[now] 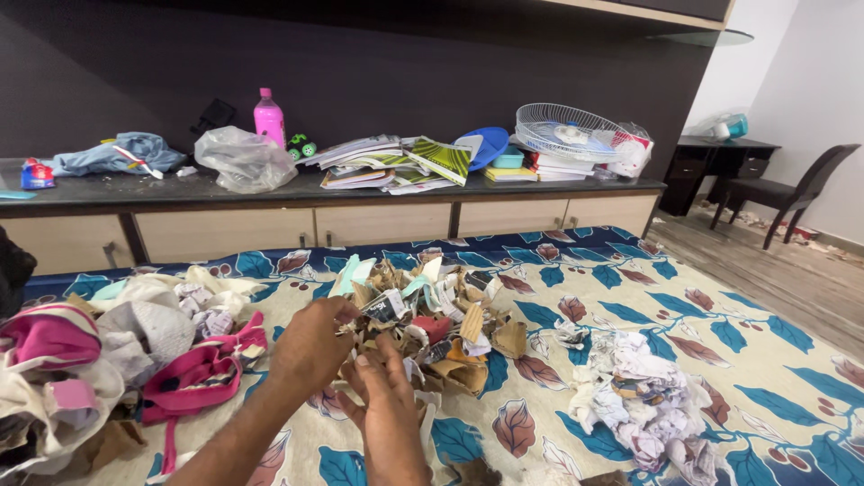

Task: The person sits on a bed and sorts through a large pile of assorted fabric scraps and textile pieces. They pick up individual pieces, separate them by hand, and place them into smaller piles on the bed.

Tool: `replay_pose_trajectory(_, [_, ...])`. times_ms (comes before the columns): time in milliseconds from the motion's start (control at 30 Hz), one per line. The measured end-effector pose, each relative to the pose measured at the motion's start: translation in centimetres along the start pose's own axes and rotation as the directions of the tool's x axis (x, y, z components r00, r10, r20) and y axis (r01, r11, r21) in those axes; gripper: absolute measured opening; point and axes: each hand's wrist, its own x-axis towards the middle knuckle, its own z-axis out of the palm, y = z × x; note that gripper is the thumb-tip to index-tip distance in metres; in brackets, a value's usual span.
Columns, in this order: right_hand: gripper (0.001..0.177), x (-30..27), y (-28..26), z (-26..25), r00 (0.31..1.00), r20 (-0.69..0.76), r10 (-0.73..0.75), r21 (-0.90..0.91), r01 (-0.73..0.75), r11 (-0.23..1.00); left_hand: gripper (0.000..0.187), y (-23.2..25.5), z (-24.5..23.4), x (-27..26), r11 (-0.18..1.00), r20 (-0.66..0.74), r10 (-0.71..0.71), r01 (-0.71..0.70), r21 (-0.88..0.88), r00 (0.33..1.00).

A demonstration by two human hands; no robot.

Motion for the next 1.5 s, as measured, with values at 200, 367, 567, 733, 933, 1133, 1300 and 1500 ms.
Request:
replay_pose_trajectory(200, [0.048,-0.6,0.0,0.6,0.998,0.043,-0.037,0.015,0.036,0.999,0.025,-2.6,-1.7,-0.7,0.999,-0.028,-0.05,0.05,-0.008,0.998])
replay_pose_trajectory(367, [0.038,-1.9,0.7,1.7,0.974,0.221,0.059,-0.161,-0.023,0.987,0.027,-7.7,-5.1,-3.5,0.993,-0.109,-0.121,0.12,-0.018,0.987])
replay_pose_trajectory(567, [0.036,-3.2,3.3,4.8,0.907,0.391,0.156,-0.38,0.005,0.925,0.031,-12.7,-10.2,-10.5,0.963,-0.076,-0.247,0.253,0.093,0.966])
replay_pose_trajectory(733, [0.033,-4.8,5.4,6.5,0.874,0.463,0.15,-0.601,0.185,0.778,0.027,-13.5,-12.4,-15.8,0.878,-0.095,-0.479,0.478,-0.03,0.873])
replay_pose_trajectory(933, [0.028,-6.7,7.0,8.0,0.858,0.494,0.142,-0.757,0.344,0.555,0.024,-14.7,-13.1,-18.6,0.886,-0.128,-0.46,0.447,-0.122,0.878])
replay_pose_trajectory(1133, [0.026,-8.0,6.7,9.2,0.619,0.761,-0.194,-0.501,0.751,0.43,0.031,-15.6,-12.3,-19.8,0.892,-0.188,-0.446,0.418,-0.171,0.875])
replay_pose_trajectory(1300, [0.032,-8.6,6.1,9.7,0.916,0.197,0.35,-0.876,0.004,0.482,0.031,-16.2,-11.9,-19.8,0.916,-0.225,-0.395,0.361,-0.178,0.891])
replay_pose_trajectory(1500, [0.029,-6.3,7.8,8.7,0.851,0.502,0.154,-0.626,0.235,0.743,0.038,-16.0,-11.9,-19.8,0.972,-0.174,-0.206,0.182,-0.146,0.963])
